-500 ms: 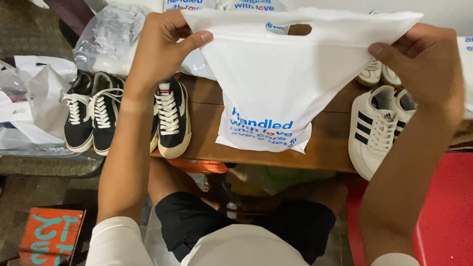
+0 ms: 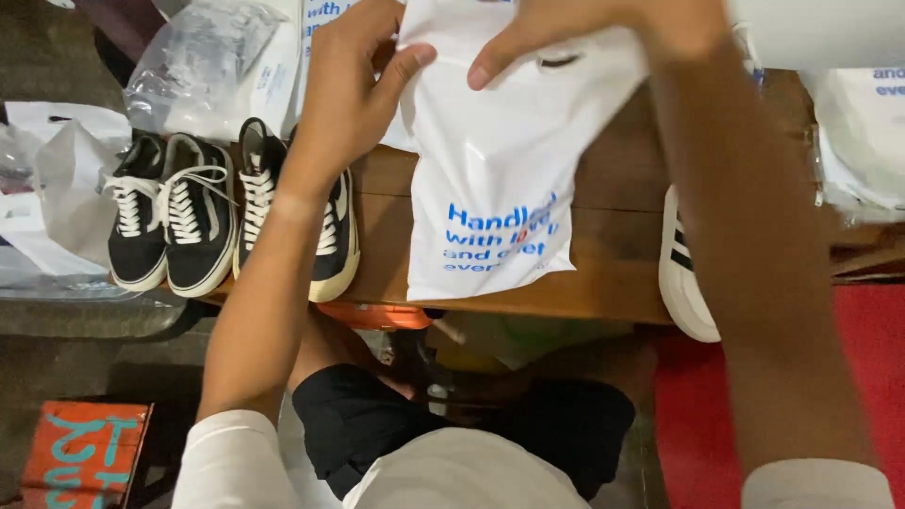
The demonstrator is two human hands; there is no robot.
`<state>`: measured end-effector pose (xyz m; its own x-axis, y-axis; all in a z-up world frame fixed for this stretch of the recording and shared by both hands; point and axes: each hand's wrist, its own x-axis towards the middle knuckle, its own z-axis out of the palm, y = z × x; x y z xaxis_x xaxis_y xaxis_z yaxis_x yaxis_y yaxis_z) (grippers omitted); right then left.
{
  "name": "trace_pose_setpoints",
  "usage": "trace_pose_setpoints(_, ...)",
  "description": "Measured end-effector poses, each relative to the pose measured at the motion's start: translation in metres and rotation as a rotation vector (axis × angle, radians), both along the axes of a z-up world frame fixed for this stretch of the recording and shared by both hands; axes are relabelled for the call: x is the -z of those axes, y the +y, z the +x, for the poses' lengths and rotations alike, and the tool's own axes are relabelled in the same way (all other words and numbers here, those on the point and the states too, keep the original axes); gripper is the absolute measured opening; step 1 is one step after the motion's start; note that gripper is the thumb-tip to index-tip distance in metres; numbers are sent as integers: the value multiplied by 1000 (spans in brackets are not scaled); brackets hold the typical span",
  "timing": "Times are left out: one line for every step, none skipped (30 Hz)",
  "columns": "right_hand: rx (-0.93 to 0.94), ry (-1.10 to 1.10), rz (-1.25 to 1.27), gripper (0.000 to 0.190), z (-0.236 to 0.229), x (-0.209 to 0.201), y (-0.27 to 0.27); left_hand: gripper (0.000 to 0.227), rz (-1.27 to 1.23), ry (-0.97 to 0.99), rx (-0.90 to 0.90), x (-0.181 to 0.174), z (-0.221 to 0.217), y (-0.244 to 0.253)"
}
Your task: The person picks up a pair of shoes from a wooden surface, wipes the soles, and places them inside a white plastic bag.
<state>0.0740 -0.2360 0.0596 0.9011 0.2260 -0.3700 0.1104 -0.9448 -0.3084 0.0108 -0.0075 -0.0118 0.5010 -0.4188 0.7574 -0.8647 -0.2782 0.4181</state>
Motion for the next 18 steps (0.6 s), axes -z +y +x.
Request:
trace_pose_setpoints(-194,-90,-86,61,39,34,-3,10,-75,80,-3,4,4,1)
trace_pose_setpoints(-206,-89,-83,61,43,42,4,10,-73,82,-16,20,16,5)
trace_pose_setpoints(-260,-76,1,62,48,50,12,10,-111,131,-66,36,29,9)
trace_pose_setpoints(-310,-66,83,76,52,55,17,10,-151,178,-111,50,43,12)
trace_pose_setpoints(-319,-65,83,76,53,59,24,10,-152,178,-120,62,49,16)
trace_pose_setpoints(-373,-100,59,53,53,65,29,13,-182,251,-118,75,56,20)
trace_pose_setpoints(-428,-134,36,33,53,71,34,17,-213,324,-115,90,63,23)
trace_pose_setpoints(-434,-129,35,33,56,81,38,17,-216,327,-122,100,65,24)
trace_pose_setpoints(-412,-138,38,30,59,91,41,14,-231,378,-143,110,67,25)
trace_pose_setpoints(-391,-148,40,31,62,100,46,12,-247,427,-166,119,69,28)
trace_pose_setpoints(-399,-144,38,31,66,109,46,12,-251,429,-173,131,74,28)
trace_pose_setpoints(-436,-208,91,26,69,119,46,11,-263,460,-227,142,78,29)
trace_pose_setpoints(-472,-271,144,29,72,130,46,11,-275,491,-281,153,83,29)
trace_pose_setpoints(-472,-268,141,29,65,137,42,11,-278,494,-280,164,86,29)
trace_pose_setpoints(-428,-484,306,44,57,145,38,9,-311,534,-336,175,90,30)
trace_pose_setpoints(-387,-701,474,62,51,152,36,7,-345,571,-397,184,94,31)
trace_pose_setpoints(-392,-699,472,62,36,164,34,7,-350,570,-401,191,99,32)
trace_pose_setpoints(-243,-866,565,42,20,179,32,8,-377,627,-476,200,103,33)
